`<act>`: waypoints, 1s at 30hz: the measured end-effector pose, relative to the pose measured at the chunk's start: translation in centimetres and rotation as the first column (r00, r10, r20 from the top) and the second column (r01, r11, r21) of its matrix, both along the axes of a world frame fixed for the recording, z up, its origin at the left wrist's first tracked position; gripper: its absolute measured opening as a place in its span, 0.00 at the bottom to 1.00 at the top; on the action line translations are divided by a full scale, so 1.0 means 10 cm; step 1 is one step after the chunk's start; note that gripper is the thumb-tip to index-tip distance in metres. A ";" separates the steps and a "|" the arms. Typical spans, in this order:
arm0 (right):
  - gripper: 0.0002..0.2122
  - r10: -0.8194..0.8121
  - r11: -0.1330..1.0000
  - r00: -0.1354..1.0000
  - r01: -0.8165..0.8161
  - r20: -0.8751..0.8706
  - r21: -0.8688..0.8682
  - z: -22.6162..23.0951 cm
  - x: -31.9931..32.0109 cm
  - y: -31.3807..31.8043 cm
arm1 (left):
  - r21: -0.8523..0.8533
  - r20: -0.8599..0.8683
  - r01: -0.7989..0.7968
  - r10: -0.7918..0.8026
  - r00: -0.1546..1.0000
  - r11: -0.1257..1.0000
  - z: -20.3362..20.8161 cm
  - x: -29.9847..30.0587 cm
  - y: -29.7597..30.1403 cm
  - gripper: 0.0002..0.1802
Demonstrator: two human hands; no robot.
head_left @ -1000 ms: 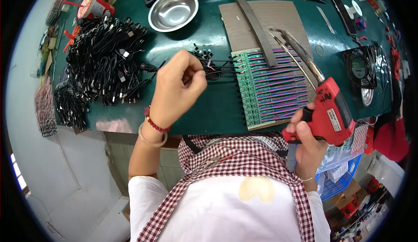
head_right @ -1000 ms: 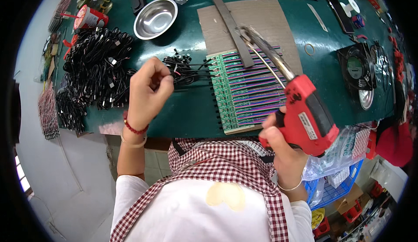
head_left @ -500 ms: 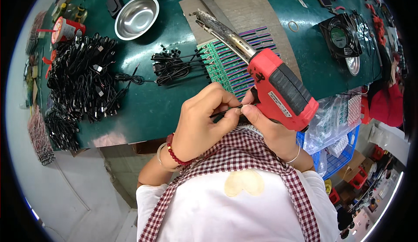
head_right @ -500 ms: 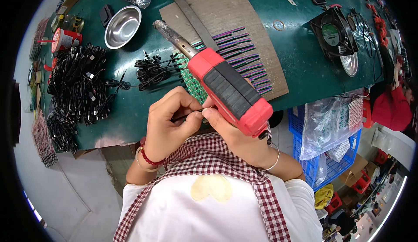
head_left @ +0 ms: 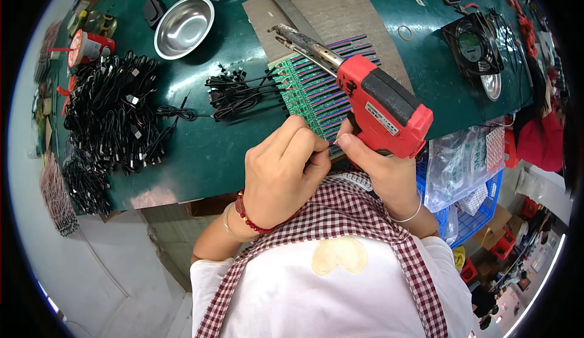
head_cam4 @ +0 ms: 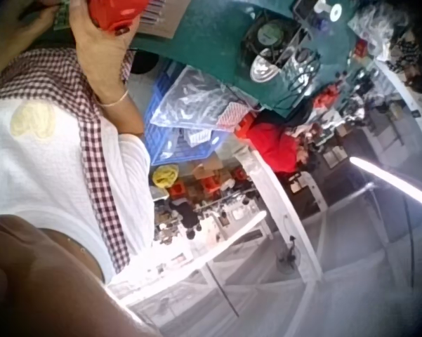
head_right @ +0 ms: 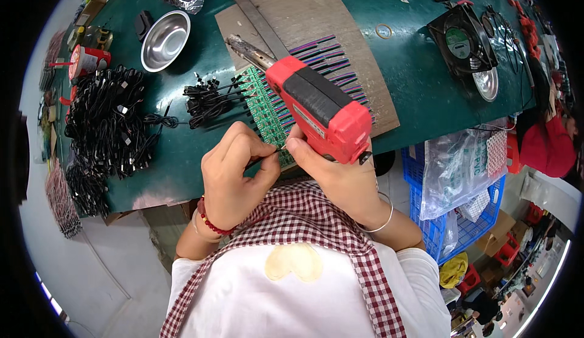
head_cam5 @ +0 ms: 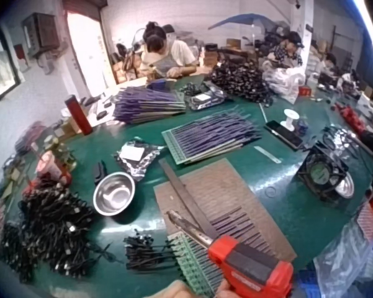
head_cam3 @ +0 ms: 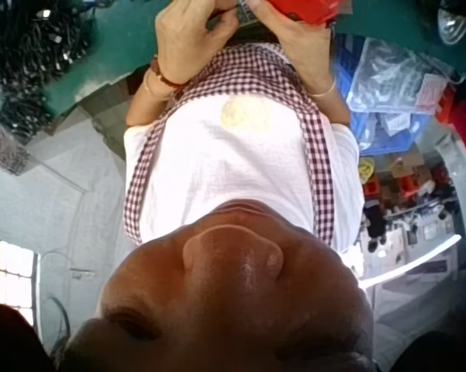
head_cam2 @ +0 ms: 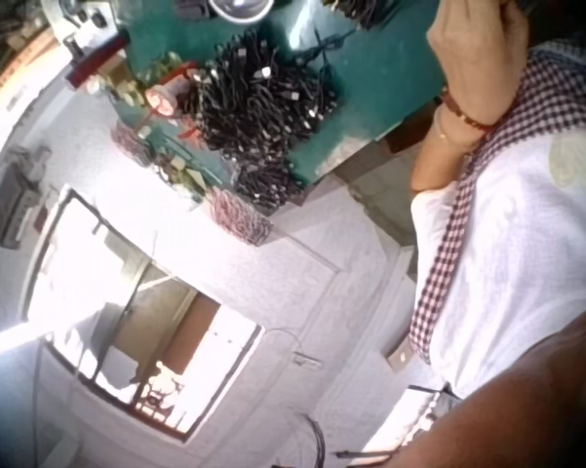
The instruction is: The person inserts electronic components into circuit boards and solders them using a soldering gun, then attaches wire cables to the circuit boards and solders them.
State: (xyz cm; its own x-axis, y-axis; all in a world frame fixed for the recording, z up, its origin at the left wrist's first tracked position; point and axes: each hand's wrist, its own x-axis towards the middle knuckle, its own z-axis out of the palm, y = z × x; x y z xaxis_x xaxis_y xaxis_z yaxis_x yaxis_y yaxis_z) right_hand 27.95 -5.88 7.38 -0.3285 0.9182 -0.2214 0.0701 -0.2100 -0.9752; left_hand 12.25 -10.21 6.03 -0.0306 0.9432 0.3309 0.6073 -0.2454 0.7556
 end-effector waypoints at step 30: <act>0.12 0.004 0.996 0.979 -0.022 0.205 0.086 -0.42 0.75 -0.26 | -0.229 -0.307 -0.172 0.097 0.947 0.958 -0.22 -0.41 0.43 0.05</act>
State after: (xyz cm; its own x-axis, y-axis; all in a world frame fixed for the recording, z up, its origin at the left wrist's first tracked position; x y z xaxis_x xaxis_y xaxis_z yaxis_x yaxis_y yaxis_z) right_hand 35.42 -8.52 3.20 -0.2965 0.9328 -0.2047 0.2725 -0.1228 -0.9543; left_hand 8.12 -5.87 3.81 -0.1012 0.9899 0.0995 0.8230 0.0271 0.5674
